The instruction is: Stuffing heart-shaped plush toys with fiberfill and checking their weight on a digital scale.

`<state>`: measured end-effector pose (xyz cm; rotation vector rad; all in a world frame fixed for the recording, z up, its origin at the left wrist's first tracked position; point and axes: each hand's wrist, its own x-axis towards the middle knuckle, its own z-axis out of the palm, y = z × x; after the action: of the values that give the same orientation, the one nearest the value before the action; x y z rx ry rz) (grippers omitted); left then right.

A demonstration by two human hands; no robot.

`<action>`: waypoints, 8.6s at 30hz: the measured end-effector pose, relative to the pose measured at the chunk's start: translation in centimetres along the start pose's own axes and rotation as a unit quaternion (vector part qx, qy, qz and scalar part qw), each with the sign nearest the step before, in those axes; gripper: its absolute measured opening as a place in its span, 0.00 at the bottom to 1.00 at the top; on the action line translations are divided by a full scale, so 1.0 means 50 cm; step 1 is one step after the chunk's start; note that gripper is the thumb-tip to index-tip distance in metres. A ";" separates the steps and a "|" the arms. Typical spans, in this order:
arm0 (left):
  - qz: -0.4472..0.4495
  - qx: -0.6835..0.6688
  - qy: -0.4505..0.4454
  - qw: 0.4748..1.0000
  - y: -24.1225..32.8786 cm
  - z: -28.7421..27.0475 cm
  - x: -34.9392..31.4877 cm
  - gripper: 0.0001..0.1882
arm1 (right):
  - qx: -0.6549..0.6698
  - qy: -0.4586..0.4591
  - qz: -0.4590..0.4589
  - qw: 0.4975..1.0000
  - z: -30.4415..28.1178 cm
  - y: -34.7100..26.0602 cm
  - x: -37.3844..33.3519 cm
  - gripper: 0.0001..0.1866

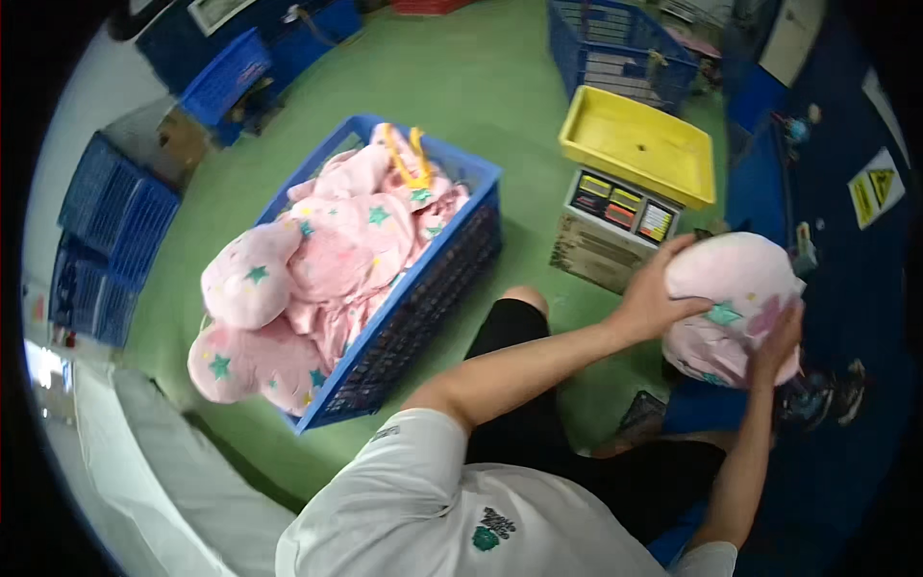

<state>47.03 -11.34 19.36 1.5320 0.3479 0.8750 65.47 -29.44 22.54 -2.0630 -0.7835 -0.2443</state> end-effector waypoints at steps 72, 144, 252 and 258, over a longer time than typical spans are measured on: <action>-0.170 0.067 -0.249 0.951 0.092 0.000 0.200 0.25 | 0.325 0.205 0.216 0.898 0.124 -0.044 0.107 0.24; -0.121 0.127 -0.139 0.975 -0.133 -0.198 -0.065 0.41 | -0.248 -0.260 -0.164 0.919 0.054 -0.109 0.004 0.31; -0.361 0.089 -0.147 0.917 -0.413 -0.177 -0.213 0.21 | 0.153 -0.136 0.251 0.946 0.174 -0.126 0.248 0.45; -0.375 0.119 -0.132 0.910 -0.399 -0.202 -0.208 0.22 | 0.266 -0.165 0.327 0.892 0.279 -0.153 0.322 0.40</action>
<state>38.52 -7.58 -3.49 1.5323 0.7963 0.0163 71.71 -8.10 26.76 -1.7261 -0.2539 0.6478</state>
